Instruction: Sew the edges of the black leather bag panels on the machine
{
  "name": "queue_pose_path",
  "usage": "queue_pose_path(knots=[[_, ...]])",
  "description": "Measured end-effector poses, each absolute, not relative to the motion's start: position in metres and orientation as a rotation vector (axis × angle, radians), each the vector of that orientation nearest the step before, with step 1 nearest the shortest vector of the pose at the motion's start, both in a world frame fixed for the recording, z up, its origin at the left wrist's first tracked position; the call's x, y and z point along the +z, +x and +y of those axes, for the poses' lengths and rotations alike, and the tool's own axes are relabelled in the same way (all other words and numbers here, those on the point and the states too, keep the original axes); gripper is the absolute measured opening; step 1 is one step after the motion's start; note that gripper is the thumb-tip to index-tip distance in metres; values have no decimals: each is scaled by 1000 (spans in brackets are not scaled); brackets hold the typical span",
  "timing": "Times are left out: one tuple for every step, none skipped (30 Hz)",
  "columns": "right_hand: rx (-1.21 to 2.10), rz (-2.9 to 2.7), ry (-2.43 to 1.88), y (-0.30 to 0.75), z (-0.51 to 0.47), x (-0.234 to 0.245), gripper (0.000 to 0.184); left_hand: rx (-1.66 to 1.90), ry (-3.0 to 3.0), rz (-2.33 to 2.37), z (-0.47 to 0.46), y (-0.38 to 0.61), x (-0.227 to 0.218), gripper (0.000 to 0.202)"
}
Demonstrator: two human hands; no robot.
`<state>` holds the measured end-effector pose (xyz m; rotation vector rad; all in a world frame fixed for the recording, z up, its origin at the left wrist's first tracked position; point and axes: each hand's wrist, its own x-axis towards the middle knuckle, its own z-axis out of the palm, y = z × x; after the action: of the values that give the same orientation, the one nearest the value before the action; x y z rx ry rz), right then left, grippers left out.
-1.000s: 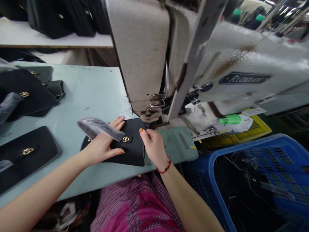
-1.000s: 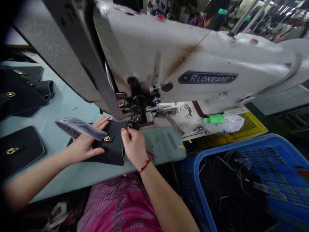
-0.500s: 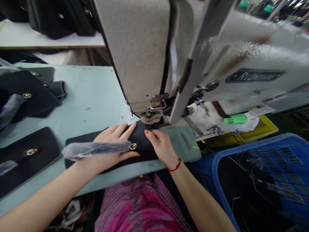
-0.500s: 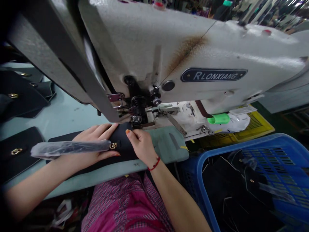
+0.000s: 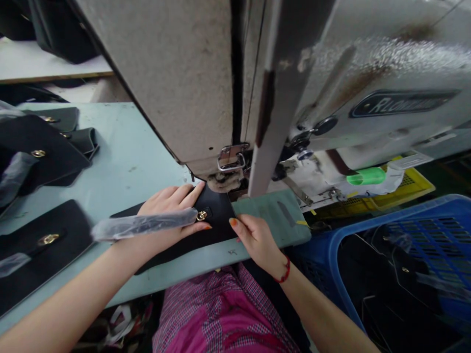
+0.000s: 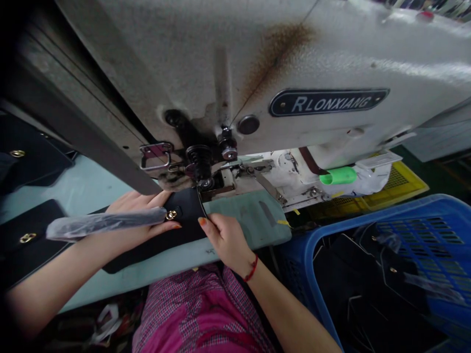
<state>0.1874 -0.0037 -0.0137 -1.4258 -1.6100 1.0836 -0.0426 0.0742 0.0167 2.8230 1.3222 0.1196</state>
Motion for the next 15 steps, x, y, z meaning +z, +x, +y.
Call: queue_pose_path(knots=[[1115, -1607, -1432, 190, -11, -19, 41, 106, 2832, 1320, 74, -42, 17, 88], [1147, -1592, -1430, 191, -17, -25, 40, 97, 2842, 1322, 74, -42, 18, 88], [1173, -1568, -1421, 192, -22, -31, 40, 89, 2850, 1325, 73, -41, 19, 88], [1188, -1545, -1409, 192, -26, -36, 40, 84, 2857, 1330, 73, -41, 19, 89], [1198, -1525, -1397, 192, -28, -40, 40, 75, 2860, 1336, 72, -41, 20, 89], [1205, -1507, -1386, 191, -29, -43, 41, 60, 2863, 1341, 72, -41, 20, 89], [1211, -1492, -1379, 190, -30, -45, 43, 38, 2866, 1344, 72, -42, 21, 89], [1219, -1481, -1372, 189, -30, -46, 44, 8, 2870, 1345, 73, -42, 21, 89], [1231, -1467, -1365, 188, -29, -47, 45, -24, 2873, 1344, 73, -42, 22, 88], [1248, -1452, -1359, 188, -29, -46, 46, -52, 2870, 1344, 74, -43, 23, 86], [1263, -1438, -1354, 187, -28, -46, 46, -72, 2861, 1339, 75, -43, 24, 83], [1279, -1426, -1350, 187, -28, -44, 46, -81, 2847, 1328, 76, -42, 26, 81], [1293, -1417, -1346, 187, -27, -43, 47, -87, 2829, 1316, 77, -42, 27, 78], [1304, -1409, -1342, 187, -26, -42, 47, -86, 2811, 1304, 79, -42, 29, 76], [1317, -1399, -1339, 187, -25, -40, 47, -85, 2794, 1289, 81, -42, 30, 75]])
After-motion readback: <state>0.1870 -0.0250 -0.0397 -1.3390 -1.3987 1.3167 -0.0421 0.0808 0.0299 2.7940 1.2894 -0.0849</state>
